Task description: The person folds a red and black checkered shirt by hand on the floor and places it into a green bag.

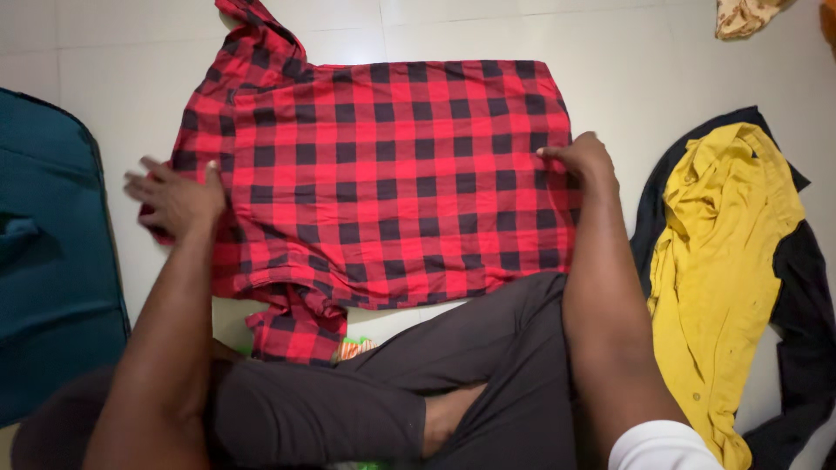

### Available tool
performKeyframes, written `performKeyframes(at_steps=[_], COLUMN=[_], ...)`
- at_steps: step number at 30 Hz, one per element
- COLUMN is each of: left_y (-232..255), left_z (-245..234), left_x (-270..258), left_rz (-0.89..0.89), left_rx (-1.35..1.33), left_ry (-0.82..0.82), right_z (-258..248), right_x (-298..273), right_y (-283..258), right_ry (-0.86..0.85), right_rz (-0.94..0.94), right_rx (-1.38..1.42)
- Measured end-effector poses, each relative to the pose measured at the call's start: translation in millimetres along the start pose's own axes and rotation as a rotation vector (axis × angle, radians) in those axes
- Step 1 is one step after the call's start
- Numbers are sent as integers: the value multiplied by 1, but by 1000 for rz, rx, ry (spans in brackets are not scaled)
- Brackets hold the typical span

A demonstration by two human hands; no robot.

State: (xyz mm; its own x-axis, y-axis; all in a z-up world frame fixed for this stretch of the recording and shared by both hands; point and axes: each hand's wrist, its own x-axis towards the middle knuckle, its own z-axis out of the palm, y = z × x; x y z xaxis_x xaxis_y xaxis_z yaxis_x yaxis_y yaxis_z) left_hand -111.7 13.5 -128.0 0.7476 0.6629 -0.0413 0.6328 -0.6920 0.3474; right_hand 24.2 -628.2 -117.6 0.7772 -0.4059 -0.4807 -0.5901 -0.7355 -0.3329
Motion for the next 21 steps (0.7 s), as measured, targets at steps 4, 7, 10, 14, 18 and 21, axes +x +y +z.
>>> performKeyframes(at_steps=[4, 7, 10, 14, 18, 21], left_y=[-24, -61, -83, -87, -63, -27], left_z=[-7, 1, 15, 11, 7, -3], left_x=[13, 29, 57, 56, 34, 6], left_rz=[-269, -350, -395, -285, -102, 303], left_rx=[266, 20, -318, -453, 62, 347], left_ry=[-91, -248, -465, -285, -76, 221], right_z=[5, 7, -1, -9, -5, -6], right_x=[-13, -19, -25, -38, -47, -43], right_y=[5, 11, 16, 15, 2, 13], right_ry=[-183, -262, -452, -382, -397, -251], right_rz=[-190, -332, -301, -221, -330, -92], right_rx=[-90, 135, 614, 879, 929, 499])
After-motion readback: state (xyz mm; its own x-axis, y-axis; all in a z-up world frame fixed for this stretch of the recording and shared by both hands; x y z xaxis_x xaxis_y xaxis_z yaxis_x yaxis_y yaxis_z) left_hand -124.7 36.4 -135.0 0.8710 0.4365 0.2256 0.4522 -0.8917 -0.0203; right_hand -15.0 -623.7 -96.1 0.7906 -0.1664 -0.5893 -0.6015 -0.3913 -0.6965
